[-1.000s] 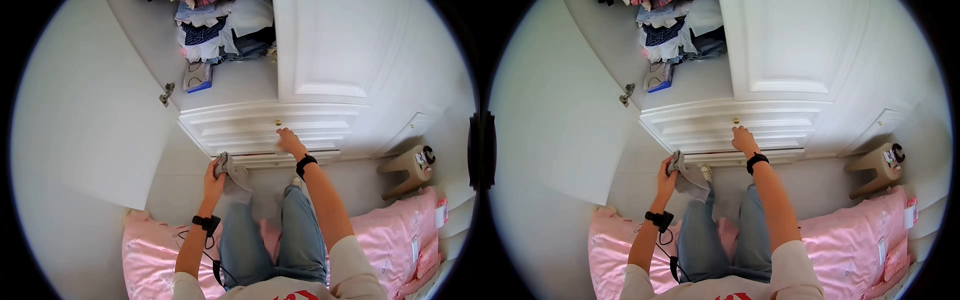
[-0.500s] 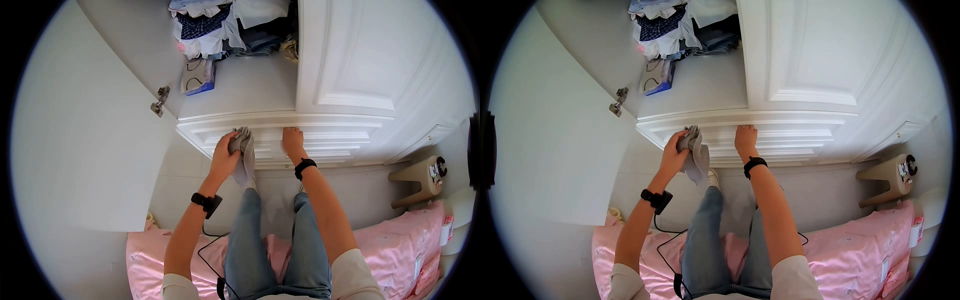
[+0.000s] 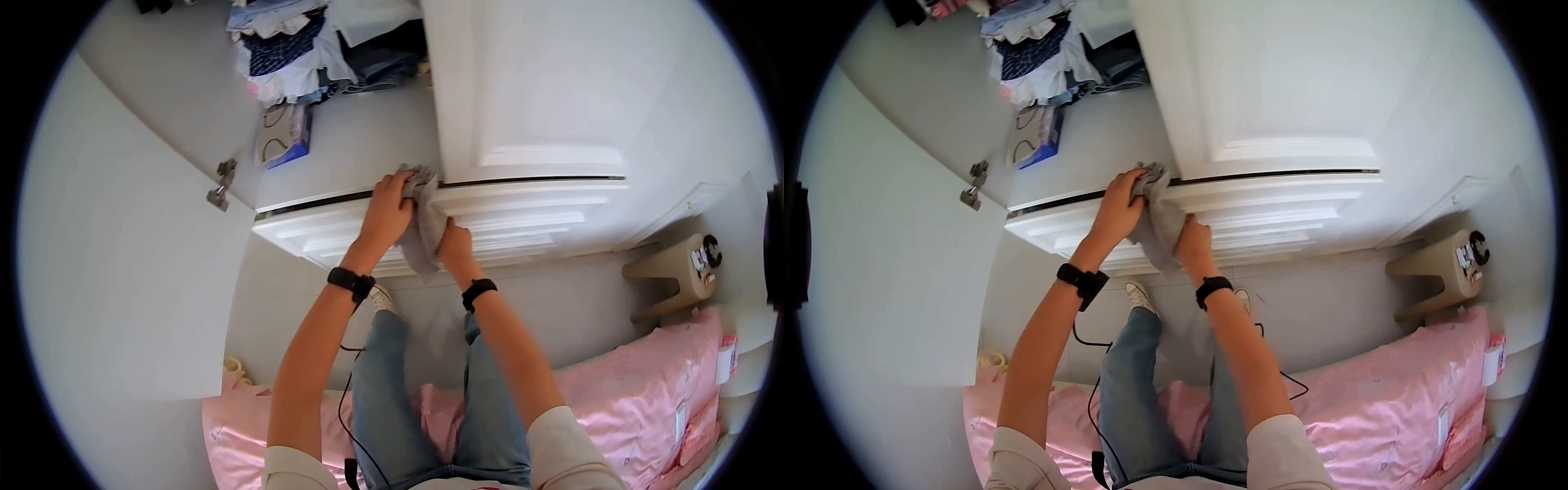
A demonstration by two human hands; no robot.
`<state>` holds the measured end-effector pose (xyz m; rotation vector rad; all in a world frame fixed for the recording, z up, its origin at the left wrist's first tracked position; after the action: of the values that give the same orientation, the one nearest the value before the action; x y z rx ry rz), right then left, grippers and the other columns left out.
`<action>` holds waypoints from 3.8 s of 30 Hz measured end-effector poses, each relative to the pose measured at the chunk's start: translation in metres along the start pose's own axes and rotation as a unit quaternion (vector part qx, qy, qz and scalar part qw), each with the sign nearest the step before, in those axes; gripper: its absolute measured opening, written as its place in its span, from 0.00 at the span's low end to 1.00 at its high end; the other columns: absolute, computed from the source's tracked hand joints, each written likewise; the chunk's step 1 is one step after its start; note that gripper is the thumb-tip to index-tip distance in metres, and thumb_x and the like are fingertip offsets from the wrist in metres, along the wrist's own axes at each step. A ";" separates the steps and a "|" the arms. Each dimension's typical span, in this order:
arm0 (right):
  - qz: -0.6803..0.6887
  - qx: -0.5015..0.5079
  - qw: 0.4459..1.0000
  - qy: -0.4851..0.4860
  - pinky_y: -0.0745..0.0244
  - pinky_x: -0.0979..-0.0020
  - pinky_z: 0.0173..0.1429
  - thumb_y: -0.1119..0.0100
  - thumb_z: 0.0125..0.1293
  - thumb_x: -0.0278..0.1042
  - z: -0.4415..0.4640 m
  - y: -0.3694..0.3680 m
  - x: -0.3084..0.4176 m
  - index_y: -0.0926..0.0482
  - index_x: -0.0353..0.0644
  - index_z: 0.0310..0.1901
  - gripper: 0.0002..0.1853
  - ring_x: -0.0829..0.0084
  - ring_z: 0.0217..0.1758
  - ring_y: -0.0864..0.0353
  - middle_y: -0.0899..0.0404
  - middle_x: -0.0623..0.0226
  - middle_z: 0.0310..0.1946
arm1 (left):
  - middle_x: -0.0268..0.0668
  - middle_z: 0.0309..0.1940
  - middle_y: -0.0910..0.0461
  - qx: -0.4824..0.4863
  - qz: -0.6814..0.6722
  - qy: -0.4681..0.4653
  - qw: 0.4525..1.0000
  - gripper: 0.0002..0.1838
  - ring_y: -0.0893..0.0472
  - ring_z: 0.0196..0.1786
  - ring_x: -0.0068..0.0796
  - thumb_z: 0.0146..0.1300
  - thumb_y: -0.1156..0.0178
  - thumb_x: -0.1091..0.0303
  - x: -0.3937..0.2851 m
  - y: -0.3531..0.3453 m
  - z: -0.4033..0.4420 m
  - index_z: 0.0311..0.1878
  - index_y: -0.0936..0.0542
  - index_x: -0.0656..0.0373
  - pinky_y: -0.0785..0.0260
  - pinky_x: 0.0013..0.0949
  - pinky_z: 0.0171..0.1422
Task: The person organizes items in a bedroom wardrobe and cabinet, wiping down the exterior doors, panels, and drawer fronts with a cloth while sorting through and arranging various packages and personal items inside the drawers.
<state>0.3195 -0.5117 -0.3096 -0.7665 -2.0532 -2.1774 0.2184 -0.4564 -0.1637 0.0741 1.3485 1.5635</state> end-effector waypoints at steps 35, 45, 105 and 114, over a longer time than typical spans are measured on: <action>0.226 0.033 0.974 -0.008 0.27 0.58 0.44 0.43 0.51 0.34 -0.191 -0.002 -0.001 0.31 0.29 0.49 0.24 0.49 0.39 0.23 0.30 0.42 0.47 | 0.47 0.38 0.24 -0.033 0.083 0.028 0.996 0.15 0.25 0.42 0.49 0.55 0.46 0.65 -0.032 -0.025 -0.117 0.45 0.26 0.61 0.33 0.43 0.46; 0.202 0.137 0.960 -0.138 0.32 0.62 0.53 0.46 0.57 0.33 -0.347 -0.016 -0.179 0.32 0.37 0.55 0.23 0.54 0.51 0.27 0.27 0.49 0.50 | 0.47 0.39 0.23 -0.012 0.080 0.038 0.996 0.16 0.25 0.43 0.48 0.57 0.48 0.63 -0.019 -0.032 -0.111 0.46 0.26 0.60 0.33 0.41 0.47; -0.011 0.096 0.793 -0.601 0.44 0.55 0.62 0.50 0.55 0.32 -0.359 -0.041 -0.137 0.30 0.43 0.54 0.22 0.61 0.56 0.33 0.29 0.57 0.48 | 0.49 0.45 0.32 0.332 -0.084 0.180 0.922 0.19 0.31 0.50 0.47 0.50 0.59 0.80 -0.022 -0.064 -0.071 0.49 0.33 0.67 0.42 0.41 0.60; -0.005 0.074 0.889 -0.451 0.63 0.51 0.72 0.52 0.59 0.35 -0.424 -0.030 -0.150 0.25 0.41 0.47 0.15 0.68 0.67 0.44 0.30 0.69 0.54 | 0.48 0.44 0.33 0.321 -0.106 0.184 0.923 0.20 0.32 0.50 0.44 0.49 0.58 0.80 -0.013 -0.063 -0.078 0.49 0.33 0.67 0.43 0.38 0.60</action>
<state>0.3065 -0.9543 -0.3930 -2.0274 -2.4951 -1.7726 0.2165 -0.5297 -0.2338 0.0350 2.0572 0.9275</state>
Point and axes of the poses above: each hand's wrist, its own z-axis towards the middle knuckle, its own y-axis out of the back of the hand, x = y × z, the point moved 5 cm from there along z, towards the middle knuckle
